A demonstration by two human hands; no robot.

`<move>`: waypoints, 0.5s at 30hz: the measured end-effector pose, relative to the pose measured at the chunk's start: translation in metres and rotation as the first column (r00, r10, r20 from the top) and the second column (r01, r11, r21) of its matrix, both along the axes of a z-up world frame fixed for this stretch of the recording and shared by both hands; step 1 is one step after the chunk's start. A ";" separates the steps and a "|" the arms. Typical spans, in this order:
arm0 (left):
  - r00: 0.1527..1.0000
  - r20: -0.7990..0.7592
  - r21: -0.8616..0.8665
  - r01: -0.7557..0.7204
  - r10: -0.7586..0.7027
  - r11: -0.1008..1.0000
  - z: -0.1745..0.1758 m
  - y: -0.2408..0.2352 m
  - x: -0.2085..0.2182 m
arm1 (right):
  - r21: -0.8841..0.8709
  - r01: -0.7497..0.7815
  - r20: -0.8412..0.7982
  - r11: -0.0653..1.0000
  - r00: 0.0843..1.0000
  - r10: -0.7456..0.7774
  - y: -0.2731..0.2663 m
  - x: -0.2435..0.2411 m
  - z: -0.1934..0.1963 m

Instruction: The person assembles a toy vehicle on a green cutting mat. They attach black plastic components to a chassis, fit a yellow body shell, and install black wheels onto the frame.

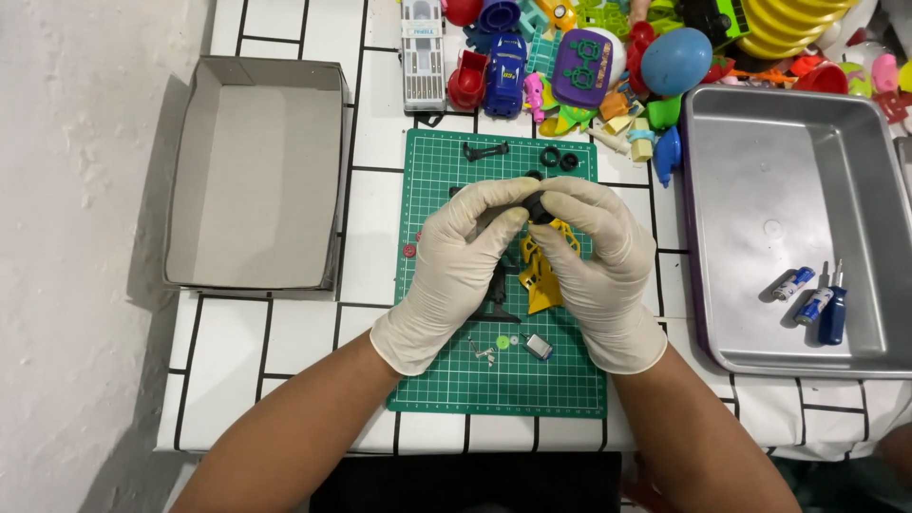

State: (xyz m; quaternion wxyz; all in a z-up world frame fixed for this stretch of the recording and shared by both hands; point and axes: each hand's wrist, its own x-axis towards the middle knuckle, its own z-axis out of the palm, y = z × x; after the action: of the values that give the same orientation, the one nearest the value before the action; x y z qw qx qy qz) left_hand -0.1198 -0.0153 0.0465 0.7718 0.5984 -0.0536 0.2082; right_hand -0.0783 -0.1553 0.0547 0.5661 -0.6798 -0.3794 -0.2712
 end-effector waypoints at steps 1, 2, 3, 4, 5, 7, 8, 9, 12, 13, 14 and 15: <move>1.000 0.001 0.000 0.000 0.000 1.000 0.001 0.001 0.000 | 0.000 0.000 0.001 1.000 1.000 0.000 0.000 0.000 -0.001; 1.000 -0.006 -0.011 0.008 -0.009 1.000 0.001 0.001 0.000 | 0.014 -0.003 0.005 1.000 1.000 0.003 -0.001 0.000 -0.002; 1.000 -0.014 -0.022 0.017 -0.017 1.000 0.001 0.001 0.000 | 0.028 -0.007 0.009 1.000 1.000 0.006 -0.001 0.000 -0.003; 1.000 -0.016 -0.024 0.017 -0.017 1.000 0.001 0.001 -0.001 | 0.027 -0.007 0.006 1.000 1.000 0.007 -0.001 -0.001 -0.004; 0.999 -0.009 -0.030 0.036 -0.037 0.999 0.001 0.001 -0.001 | 0.020 0.000 0.010 1.000 1.000 -0.001 -0.002 -0.001 -0.005; 0.998 0.004 -0.032 0.058 -0.058 0.998 0.000 0.002 0.001 | 0.017 0.009 0.019 1.000 1.000 -0.010 -0.001 0.001 -0.005; 0.998 0.001 -0.036 0.062 -0.062 0.997 -0.001 0.001 0.002 | 0.012 0.000 0.011 1.000 1.000 0.000 -0.002 0.001 -0.005; 0.998 -0.003 -0.040 0.065 -0.065 0.997 -0.003 0.001 0.002 | 0.007 -0.009 0.003 1.000 1.000 0.009 -0.002 0.001 -0.004; 0.999 0.014 -0.043 0.047 -0.046 0.998 -0.002 0.001 0.002 | 0.013 -0.075 -0.065 0.997 0.995 0.076 -0.002 0.000 -0.003; 0.999 0.014 -0.040 0.046 -0.045 0.998 -0.001 0.003 0.001 | 0.015 -0.076 -0.065 0.997 0.995 0.077 -0.003 0.001 -0.005; 0.998 0.029 -0.054 0.065 -0.064 0.996 0.000 0.004 0.002 | 0.027 -0.077 -0.091 0.997 0.993 0.079 -0.003 0.002 -0.007; 0.996 0.044 -0.067 0.085 -0.082 0.994 0.001 0.005 0.003 | 0.040 -0.078 -0.116 0.996 0.990 0.082 -0.004 0.004 -0.010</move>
State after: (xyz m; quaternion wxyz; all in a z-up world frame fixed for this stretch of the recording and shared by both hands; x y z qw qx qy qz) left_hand -0.1168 -0.0102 0.0474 0.7986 0.5645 -0.0874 0.1896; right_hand -0.0741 -0.1590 0.0451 0.6096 -0.6688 -0.3676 -0.2144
